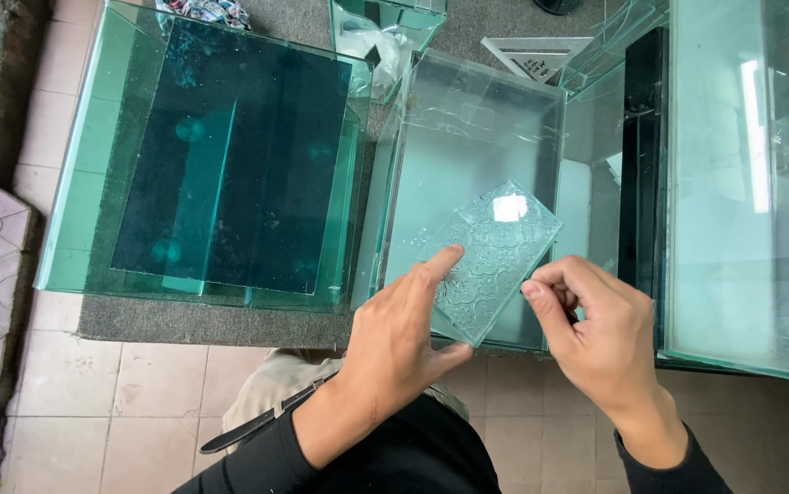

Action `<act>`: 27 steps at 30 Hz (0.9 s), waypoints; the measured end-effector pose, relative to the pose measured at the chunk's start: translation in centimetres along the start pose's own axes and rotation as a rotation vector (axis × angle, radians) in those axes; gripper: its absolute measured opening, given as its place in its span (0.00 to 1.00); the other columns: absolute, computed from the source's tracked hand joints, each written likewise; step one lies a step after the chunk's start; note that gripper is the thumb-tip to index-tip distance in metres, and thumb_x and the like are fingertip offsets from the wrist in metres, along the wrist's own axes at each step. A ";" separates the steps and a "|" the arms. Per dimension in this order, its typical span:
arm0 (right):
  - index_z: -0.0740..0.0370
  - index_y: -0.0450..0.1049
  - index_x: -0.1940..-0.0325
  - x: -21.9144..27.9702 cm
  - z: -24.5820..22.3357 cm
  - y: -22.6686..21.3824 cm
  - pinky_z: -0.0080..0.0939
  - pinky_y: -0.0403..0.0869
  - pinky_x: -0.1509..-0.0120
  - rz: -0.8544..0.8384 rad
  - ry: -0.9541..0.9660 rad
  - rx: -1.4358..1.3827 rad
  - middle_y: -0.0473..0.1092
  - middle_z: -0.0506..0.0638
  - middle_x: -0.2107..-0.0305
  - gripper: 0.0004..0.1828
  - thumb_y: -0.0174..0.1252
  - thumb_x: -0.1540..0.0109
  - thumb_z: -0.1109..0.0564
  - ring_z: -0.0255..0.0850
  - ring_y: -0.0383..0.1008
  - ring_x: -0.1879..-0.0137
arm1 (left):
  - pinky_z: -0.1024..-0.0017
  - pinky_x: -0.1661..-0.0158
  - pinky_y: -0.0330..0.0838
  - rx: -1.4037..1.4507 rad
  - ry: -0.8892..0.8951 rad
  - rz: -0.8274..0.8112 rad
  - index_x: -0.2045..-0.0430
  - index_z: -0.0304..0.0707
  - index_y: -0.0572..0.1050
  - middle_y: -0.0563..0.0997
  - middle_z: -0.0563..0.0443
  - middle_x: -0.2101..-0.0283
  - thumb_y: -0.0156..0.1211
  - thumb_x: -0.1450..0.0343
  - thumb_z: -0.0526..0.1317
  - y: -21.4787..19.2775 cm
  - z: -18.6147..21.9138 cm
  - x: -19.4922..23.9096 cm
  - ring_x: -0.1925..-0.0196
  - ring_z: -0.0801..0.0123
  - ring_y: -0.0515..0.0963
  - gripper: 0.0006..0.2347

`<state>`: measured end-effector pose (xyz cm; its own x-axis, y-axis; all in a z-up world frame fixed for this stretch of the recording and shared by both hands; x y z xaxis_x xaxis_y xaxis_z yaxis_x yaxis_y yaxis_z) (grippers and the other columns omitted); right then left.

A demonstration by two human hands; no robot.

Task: The person uses a small handheld scraper to remove a thin film from the surface of a small rectangular glass tile. The person holds the tile with the left hand and scrapes with the right hand, working along the edges and across the face of the tile.

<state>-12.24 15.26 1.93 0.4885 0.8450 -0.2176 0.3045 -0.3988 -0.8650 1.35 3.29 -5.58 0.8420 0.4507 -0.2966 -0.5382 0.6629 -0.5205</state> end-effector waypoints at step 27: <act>0.60 0.74 0.65 0.3 -1.4 0.7 0.35 0.66 0.67 0.021 -0.026 -0.022 0.68 0.44 0.77 0.13 0.56 0.26 0.55 0.36 0.64 0.72 | 0.64 0.69 0.73 -0.031 0.005 -0.016 0.28 0.42 0.61 0.76 0.50 0.61 0.82 0.43 0.37 0.1 0.0 -0.2 0.67 0.58 0.76 0.45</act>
<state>-10.73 14.74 1.94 0.4740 0.8452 -0.2470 0.3125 -0.4237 -0.8502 1.17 3.21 -5.59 0.8507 0.4371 -0.2921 -0.5233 0.6513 -0.5495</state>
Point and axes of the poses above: each hand's wrist, its own x-axis away from the middle knuckle, its own y-axis out of the palm, z = x × y, the point moved 8 cm from there along -x, towards the middle knuckle
